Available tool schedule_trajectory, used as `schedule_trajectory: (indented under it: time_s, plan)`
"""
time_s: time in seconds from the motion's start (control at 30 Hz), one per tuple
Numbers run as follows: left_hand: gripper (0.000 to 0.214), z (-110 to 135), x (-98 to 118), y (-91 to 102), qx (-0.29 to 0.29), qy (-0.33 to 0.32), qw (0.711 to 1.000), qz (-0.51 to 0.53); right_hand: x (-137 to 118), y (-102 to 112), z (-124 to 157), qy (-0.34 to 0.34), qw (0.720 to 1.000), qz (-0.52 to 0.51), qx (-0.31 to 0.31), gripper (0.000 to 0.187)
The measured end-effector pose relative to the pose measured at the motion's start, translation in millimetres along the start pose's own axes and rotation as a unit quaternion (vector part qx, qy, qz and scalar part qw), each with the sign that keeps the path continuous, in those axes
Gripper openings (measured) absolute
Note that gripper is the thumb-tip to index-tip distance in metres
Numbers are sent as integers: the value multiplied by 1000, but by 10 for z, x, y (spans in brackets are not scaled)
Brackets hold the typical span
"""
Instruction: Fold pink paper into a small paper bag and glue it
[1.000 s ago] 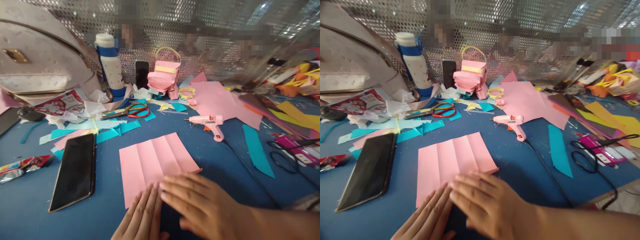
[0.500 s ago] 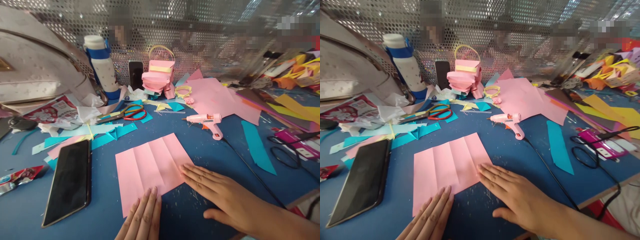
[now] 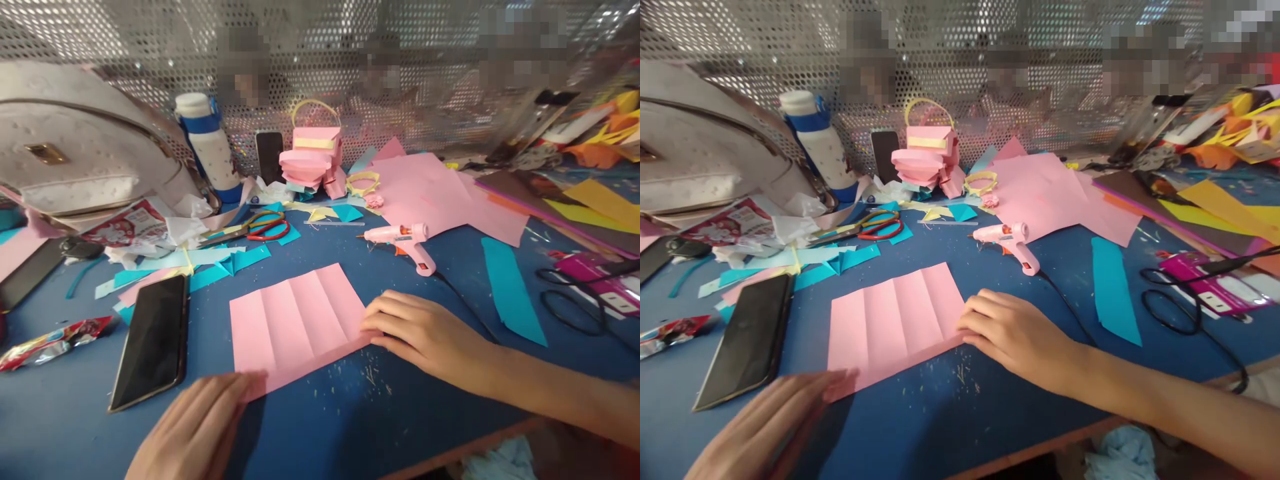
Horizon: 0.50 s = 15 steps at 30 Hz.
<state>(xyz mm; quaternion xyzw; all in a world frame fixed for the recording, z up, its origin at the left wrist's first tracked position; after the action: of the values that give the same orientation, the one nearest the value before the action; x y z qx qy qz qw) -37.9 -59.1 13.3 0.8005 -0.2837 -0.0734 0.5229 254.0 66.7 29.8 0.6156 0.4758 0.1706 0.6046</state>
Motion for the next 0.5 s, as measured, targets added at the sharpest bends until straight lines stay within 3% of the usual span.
schedule_trajectory:
  time_s: [0.1,0.2,0.5]
  plan:
    - [25,-190,-76,14,-51,90,993,52,19,-78,-155,12,998,-26,-58,19]
    - [23,-280,-110,-59,-110,129,979,109,32,-181,-247,63,995,-1,-82,23]
    - [26,-312,-119,-93,-113,93,985,93,52,-323,-220,138,982,122,-38,15]
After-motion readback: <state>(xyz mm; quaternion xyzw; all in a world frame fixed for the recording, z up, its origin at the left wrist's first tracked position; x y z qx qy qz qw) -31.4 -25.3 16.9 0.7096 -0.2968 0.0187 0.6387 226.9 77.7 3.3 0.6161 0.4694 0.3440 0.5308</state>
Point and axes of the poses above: each hand's wrist, its own z-axis away from the middle knuckle, its own y-axis out of the back of the hand, x = y × z, the point moved 3 cm from there along -z, towards the middle knuckle, and after that the axes turned 5 degrees about x, right-handed, at the moved point
